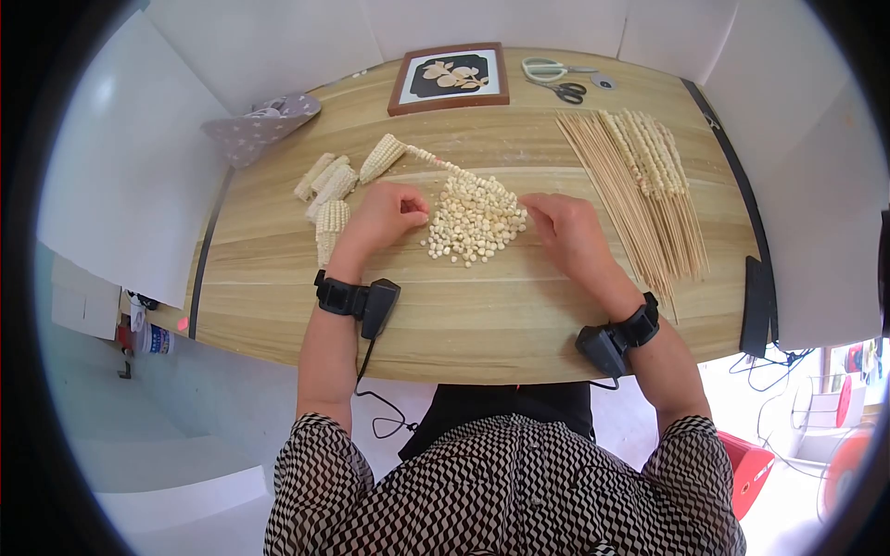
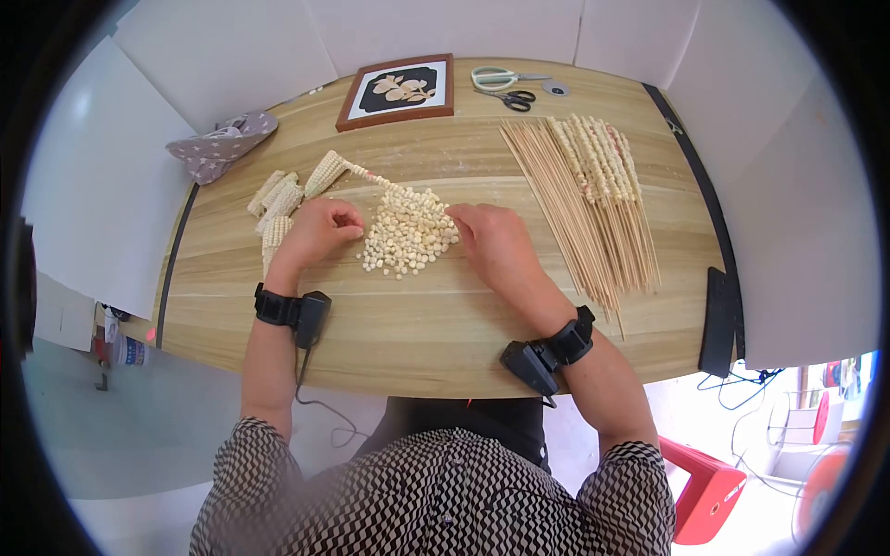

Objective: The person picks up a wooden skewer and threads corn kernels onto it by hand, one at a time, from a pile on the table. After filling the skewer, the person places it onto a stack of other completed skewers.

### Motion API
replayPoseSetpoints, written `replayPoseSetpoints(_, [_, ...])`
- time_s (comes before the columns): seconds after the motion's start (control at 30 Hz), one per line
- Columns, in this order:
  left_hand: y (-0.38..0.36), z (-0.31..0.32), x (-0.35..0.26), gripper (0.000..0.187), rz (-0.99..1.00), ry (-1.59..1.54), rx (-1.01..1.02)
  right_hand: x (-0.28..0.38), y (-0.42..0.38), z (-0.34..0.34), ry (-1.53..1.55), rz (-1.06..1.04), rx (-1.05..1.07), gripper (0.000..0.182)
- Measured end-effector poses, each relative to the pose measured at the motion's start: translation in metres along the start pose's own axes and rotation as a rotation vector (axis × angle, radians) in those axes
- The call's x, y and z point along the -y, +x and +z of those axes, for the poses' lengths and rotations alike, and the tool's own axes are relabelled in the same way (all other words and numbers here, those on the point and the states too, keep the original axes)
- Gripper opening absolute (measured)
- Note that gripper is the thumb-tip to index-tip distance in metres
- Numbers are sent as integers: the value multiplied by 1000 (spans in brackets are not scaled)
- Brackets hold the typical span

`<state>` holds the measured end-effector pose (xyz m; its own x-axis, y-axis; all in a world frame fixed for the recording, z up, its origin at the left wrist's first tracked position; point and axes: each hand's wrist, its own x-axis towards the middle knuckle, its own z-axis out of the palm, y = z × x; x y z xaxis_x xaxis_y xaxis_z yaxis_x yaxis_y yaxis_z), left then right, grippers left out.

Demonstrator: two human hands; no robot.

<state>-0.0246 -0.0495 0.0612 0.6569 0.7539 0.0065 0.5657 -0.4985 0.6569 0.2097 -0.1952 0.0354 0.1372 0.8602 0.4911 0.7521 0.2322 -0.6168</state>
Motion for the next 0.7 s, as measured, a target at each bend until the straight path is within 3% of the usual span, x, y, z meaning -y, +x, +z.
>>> replayPoseSetpoints(0.3, [1,12,0,12,0,-43,59,1,0,0,5,-13,3,15])
replayPoseSetpoints(0.7, [1,14,2,12,148,-64,31,3,0,-1,1,0,14,16])
